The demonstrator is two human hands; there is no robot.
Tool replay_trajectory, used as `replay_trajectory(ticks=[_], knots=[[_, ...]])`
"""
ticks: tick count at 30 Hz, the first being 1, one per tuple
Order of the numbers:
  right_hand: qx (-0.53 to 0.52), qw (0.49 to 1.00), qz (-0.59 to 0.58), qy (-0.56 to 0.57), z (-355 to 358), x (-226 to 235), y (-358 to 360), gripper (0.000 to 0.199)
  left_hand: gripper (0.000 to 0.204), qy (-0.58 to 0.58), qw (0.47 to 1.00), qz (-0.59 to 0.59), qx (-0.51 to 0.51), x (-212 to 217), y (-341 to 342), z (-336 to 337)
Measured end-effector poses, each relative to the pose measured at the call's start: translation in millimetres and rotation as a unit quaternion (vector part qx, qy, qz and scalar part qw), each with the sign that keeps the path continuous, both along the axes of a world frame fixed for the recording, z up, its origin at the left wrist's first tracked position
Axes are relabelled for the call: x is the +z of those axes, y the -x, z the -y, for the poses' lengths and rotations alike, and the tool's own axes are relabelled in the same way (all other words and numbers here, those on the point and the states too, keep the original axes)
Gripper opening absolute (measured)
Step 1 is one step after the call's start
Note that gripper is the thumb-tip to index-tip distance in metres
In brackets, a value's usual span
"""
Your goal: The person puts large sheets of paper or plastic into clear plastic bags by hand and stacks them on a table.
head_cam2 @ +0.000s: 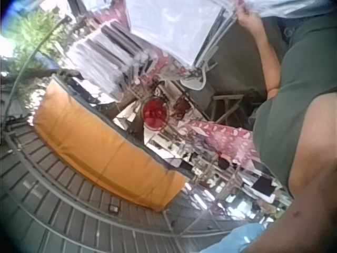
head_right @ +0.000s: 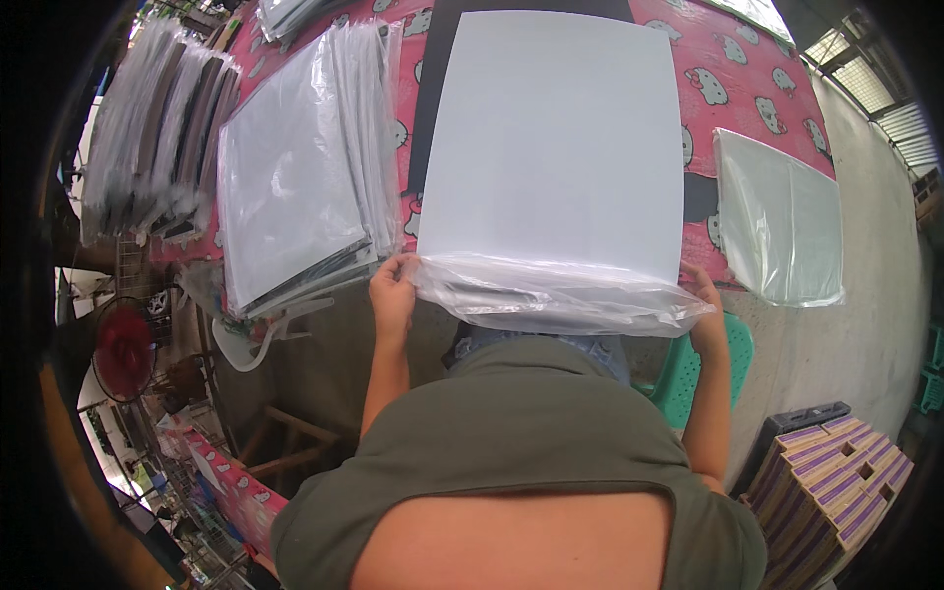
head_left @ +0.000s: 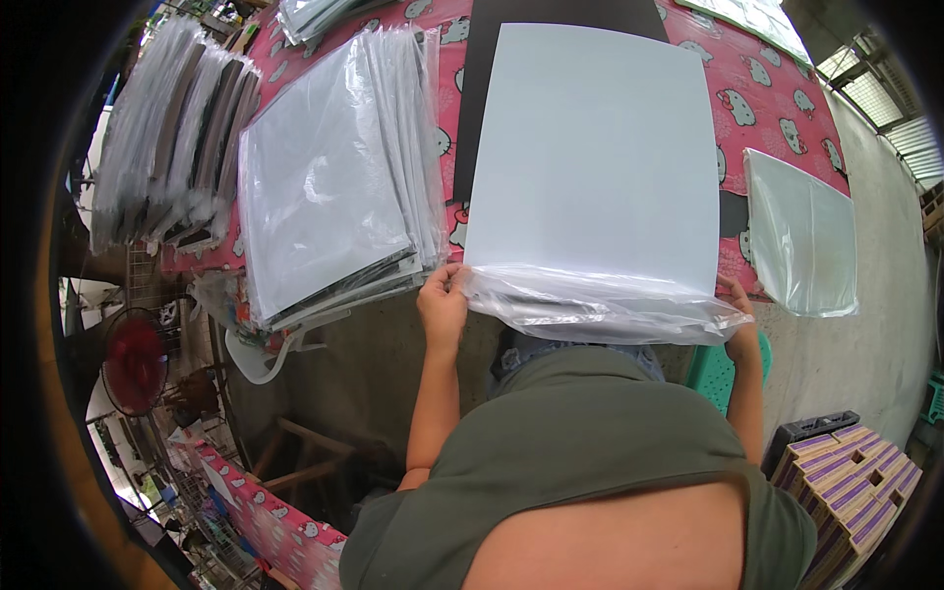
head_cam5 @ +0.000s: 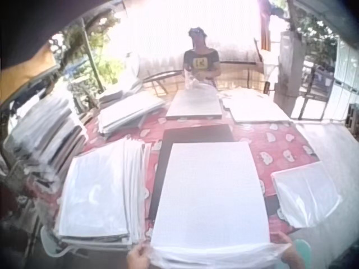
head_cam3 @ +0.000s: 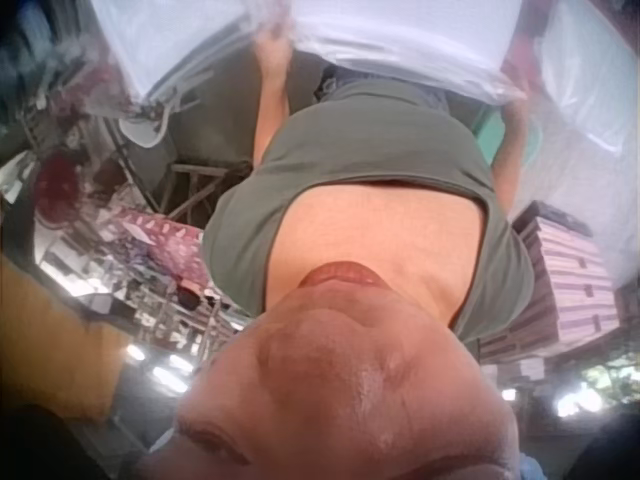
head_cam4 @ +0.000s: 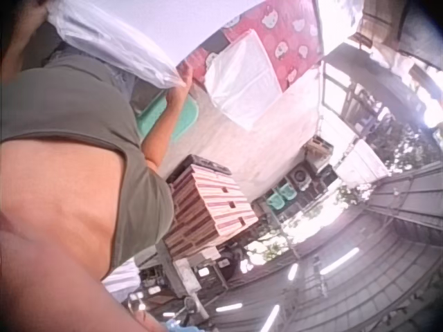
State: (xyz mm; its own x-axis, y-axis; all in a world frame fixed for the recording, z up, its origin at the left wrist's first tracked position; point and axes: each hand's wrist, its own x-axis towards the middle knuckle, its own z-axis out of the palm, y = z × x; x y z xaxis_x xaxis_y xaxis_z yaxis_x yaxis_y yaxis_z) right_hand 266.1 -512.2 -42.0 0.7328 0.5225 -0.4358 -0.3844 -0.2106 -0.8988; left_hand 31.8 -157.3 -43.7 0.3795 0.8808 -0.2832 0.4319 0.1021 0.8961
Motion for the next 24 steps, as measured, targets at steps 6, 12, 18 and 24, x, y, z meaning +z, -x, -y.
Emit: replay_trajectory(ticks=[6,12,18,24], knots=[[-0.024,0.999,0.027,0.007,11,-12,6,0.040,0.012,-0.040,0.996,0.064,0.047,-28,23,33],[-0.026,0.999,0.000,-0.033,28,-28,-1,0.060,0.008,0.158,0.959,0.235,-0.002,-26,31,7],[-0.076,0.972,0.102,-0.196,-8,74,-18,0.065,0.029,0.232,0.845,0.472,-0.095,65,11,-24],[-0.251,0.873,0.289,-0.303,-22,235,-152,0.042,0.042,0.222,0.658,0.661,-0.285,248,-99,-107]])
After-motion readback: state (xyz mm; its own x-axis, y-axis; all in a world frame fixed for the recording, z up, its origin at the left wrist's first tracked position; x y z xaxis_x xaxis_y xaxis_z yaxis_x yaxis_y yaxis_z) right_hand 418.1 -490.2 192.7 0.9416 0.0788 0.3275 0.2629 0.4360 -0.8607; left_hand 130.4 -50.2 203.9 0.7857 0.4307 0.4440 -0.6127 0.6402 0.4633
